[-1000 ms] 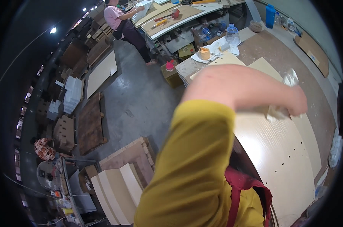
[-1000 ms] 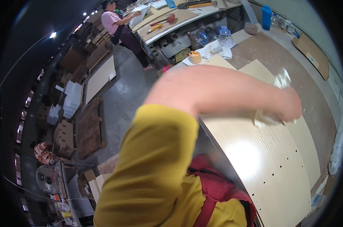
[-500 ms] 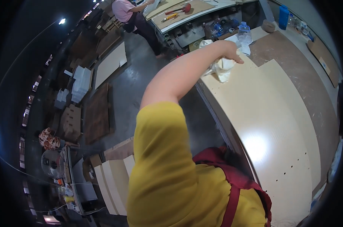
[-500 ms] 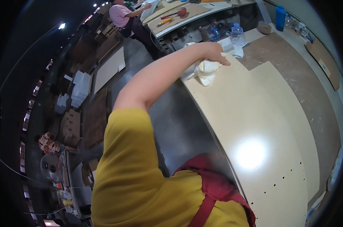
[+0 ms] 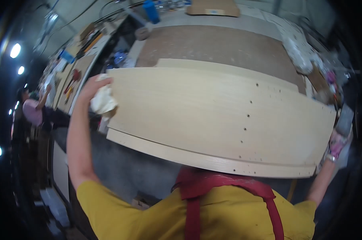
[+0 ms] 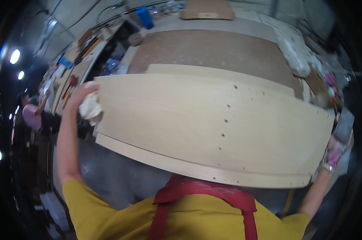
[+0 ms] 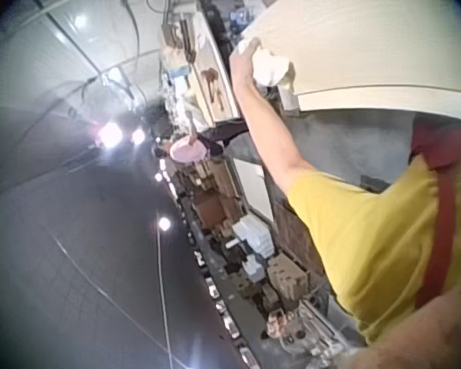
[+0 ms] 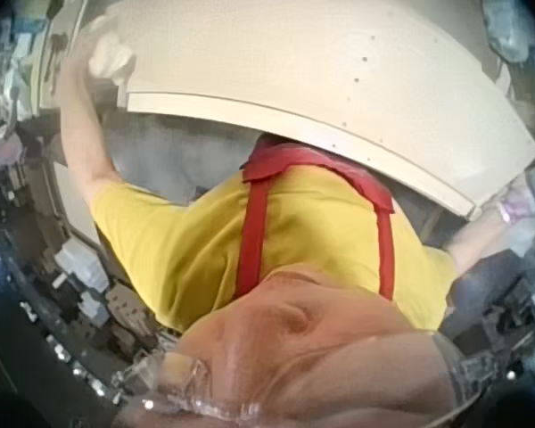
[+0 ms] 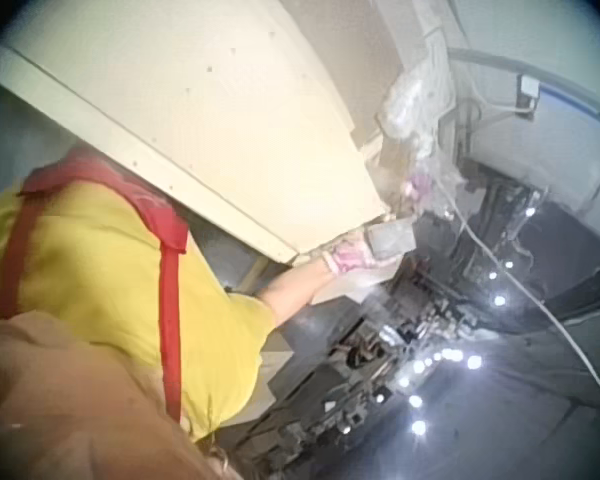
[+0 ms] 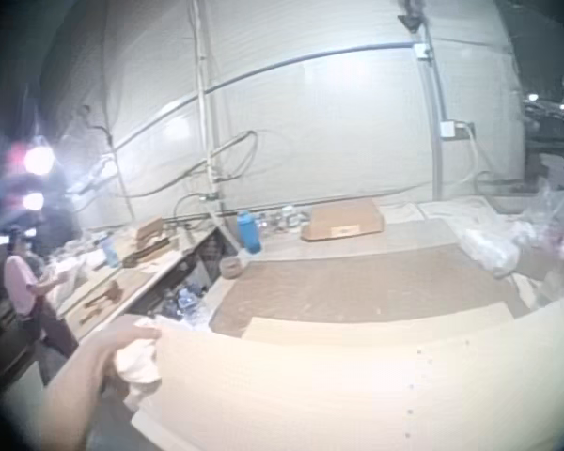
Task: The person sands a large, light-colored wooden board using a sanding block held in their right hand. They repeatedly wipe the surface with a white cloth held in their left hand to remove dust. The person works on the board's surface and edges throughout the clip.
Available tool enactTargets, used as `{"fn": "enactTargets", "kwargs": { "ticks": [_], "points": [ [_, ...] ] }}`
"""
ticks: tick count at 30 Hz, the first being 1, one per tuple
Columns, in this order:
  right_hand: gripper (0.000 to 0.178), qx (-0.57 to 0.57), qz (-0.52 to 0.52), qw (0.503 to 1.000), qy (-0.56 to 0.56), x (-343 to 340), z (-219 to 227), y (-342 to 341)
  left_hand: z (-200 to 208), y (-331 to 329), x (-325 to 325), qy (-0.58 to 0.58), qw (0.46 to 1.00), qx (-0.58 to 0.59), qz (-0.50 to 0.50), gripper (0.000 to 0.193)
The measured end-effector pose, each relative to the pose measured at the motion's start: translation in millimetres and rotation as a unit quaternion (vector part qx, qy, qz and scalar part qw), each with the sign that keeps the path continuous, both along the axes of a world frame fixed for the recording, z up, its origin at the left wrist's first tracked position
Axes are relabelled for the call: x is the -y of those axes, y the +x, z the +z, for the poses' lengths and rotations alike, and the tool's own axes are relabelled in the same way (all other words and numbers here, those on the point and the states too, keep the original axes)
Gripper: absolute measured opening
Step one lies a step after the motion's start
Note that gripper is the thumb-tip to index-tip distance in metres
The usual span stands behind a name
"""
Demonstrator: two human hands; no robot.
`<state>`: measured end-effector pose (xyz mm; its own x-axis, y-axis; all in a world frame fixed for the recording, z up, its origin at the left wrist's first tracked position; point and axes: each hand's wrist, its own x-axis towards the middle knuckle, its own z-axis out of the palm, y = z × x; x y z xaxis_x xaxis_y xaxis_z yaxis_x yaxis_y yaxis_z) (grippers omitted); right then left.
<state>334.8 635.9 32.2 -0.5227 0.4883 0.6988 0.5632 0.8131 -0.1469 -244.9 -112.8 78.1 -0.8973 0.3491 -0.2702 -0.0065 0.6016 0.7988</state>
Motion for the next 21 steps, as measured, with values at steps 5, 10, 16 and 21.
{"fn": "enactTargets", "kwargs": {
  "ticks": [5, 10, 16, 21],
  "points": [
    [0.047, 0.006, -0.088, 0.995, 0.049, -16, 13, 77, 76, 53, 7, 0.048, 0.989, -0.142, 0.010, 0.042],
    [0.046, -0.010, -0.078, 0.997, 0.001, -35, -21, 155, 68, 113, 37, -0.097, 0.961, -0.257, -0.006, 0.035],
    [0.045, 0.315, -0.317, 0.893, 0.055, -43, -97, 273, 14, 215, 71, -0.137, 0.948, -0.276, 0.082, 0.041],
    [0.047, -0.164, -0.065, 0.916, -0.360, 48, -144, 253, -52, 234, 54, -0.243, 0.916, -0.303, 0.098, 0.043]
  ]
}}
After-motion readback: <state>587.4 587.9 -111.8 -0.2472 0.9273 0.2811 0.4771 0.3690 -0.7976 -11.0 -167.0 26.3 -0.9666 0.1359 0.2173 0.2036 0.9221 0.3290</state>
